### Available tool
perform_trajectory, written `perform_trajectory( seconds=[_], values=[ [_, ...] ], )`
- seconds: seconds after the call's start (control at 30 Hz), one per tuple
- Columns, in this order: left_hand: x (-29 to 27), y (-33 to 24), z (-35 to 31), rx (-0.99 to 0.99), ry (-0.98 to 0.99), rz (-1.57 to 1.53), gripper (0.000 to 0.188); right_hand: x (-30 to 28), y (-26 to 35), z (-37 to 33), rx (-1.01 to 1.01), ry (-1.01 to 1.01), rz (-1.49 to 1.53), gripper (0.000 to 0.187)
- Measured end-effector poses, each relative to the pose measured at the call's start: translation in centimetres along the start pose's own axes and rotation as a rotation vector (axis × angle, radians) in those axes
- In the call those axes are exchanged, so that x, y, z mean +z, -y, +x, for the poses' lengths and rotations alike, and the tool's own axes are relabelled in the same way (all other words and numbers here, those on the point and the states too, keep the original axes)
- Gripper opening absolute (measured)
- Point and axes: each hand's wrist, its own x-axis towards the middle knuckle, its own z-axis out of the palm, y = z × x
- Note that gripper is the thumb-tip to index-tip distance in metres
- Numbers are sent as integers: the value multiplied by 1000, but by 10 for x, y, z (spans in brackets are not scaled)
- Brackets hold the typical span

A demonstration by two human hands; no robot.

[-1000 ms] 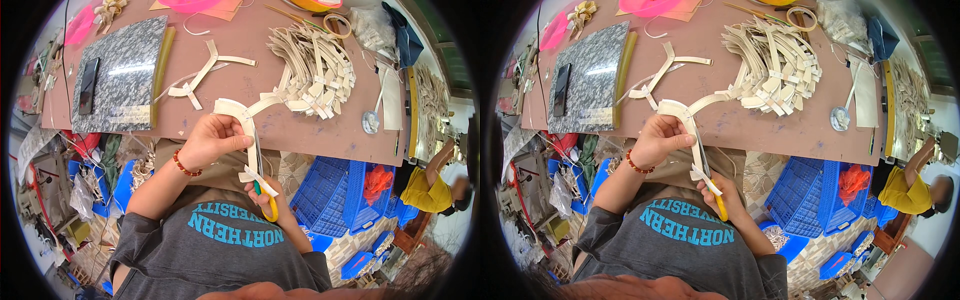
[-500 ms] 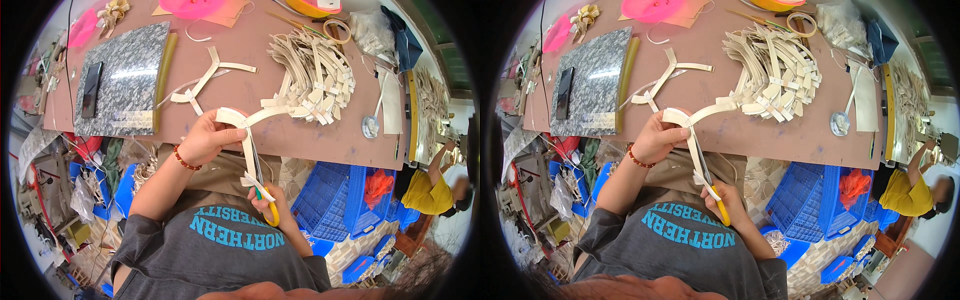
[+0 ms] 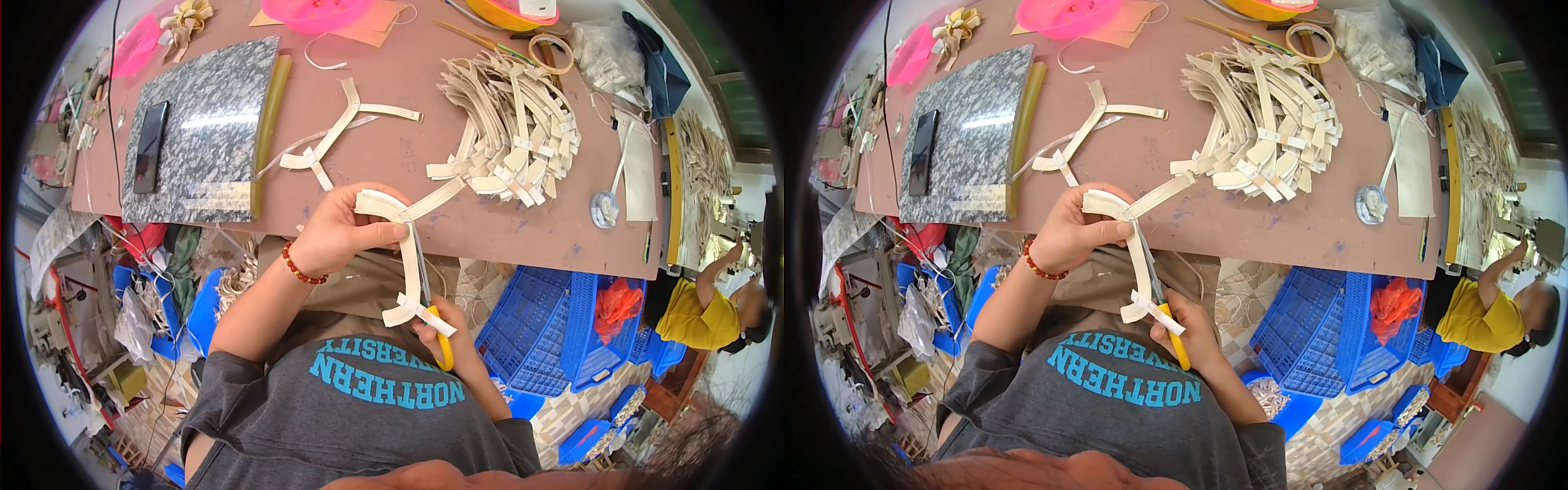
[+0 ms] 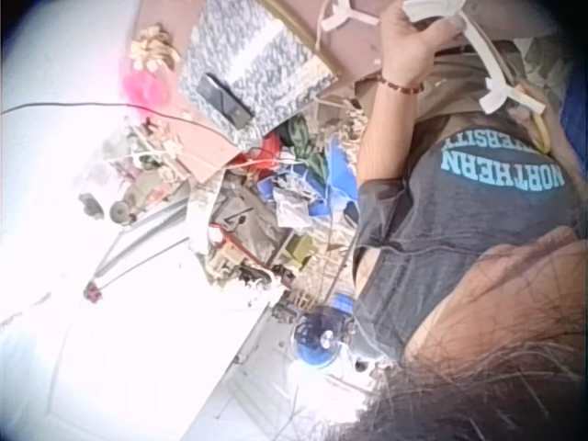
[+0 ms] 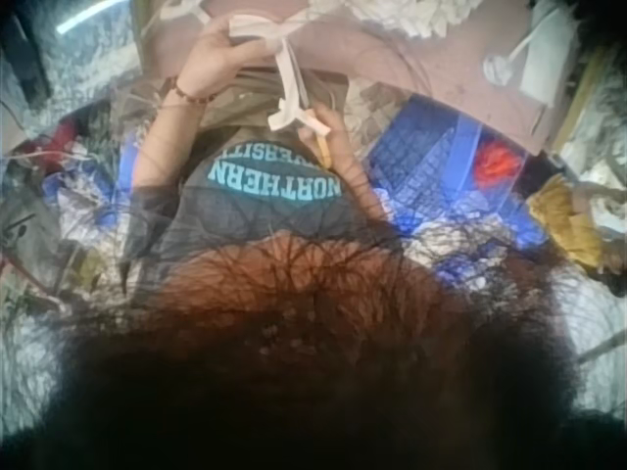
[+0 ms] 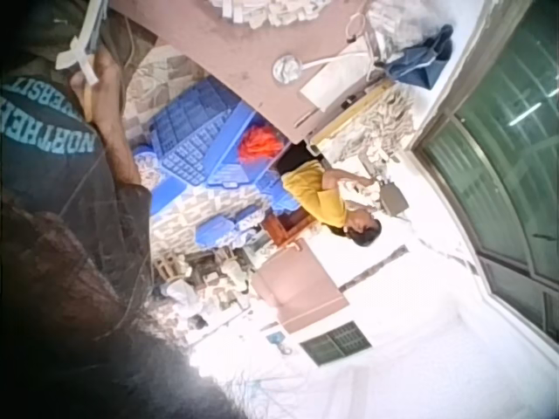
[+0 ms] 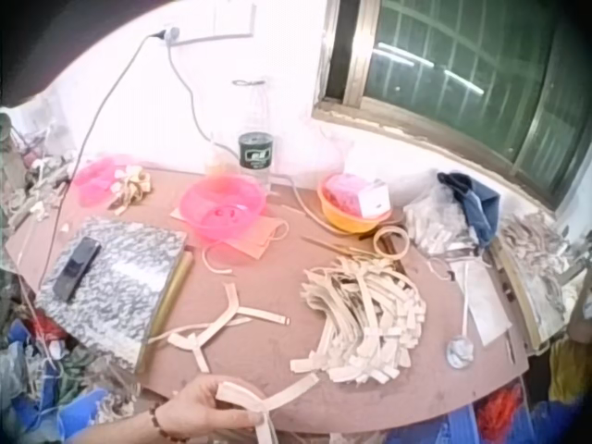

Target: The person sits at a workbench and repeatedly picks up beige fabric straps, folds them, and cuts them into smaller pieces using yellow-handled scissors. The cut pieces are placed into a blue basket on the table. The workspace is cluttered with piles of straps and other materials.

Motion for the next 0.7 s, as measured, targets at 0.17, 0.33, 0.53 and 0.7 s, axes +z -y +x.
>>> perform_trajectory(
  seconds=[0.17, 0.33, 0.53, 0.7],
  values=[
    [-2, 0, 1, -15, 43, 20, 23, -4, 0, -2, 33, -2, -57, 47],
    [-1, -10, -4, -74, 3, 73, 26, 1, -9, -9, 112, -31, 299, 43],
    [1, -8, 0, -65, 63, -16, 27, 0, -27, -2, 53, -72, 242, 53],
    [-4, -14, -7, 64, 68, 13, 26, -4, -29, 10, -5, 6, 319, 49]
  ],
)
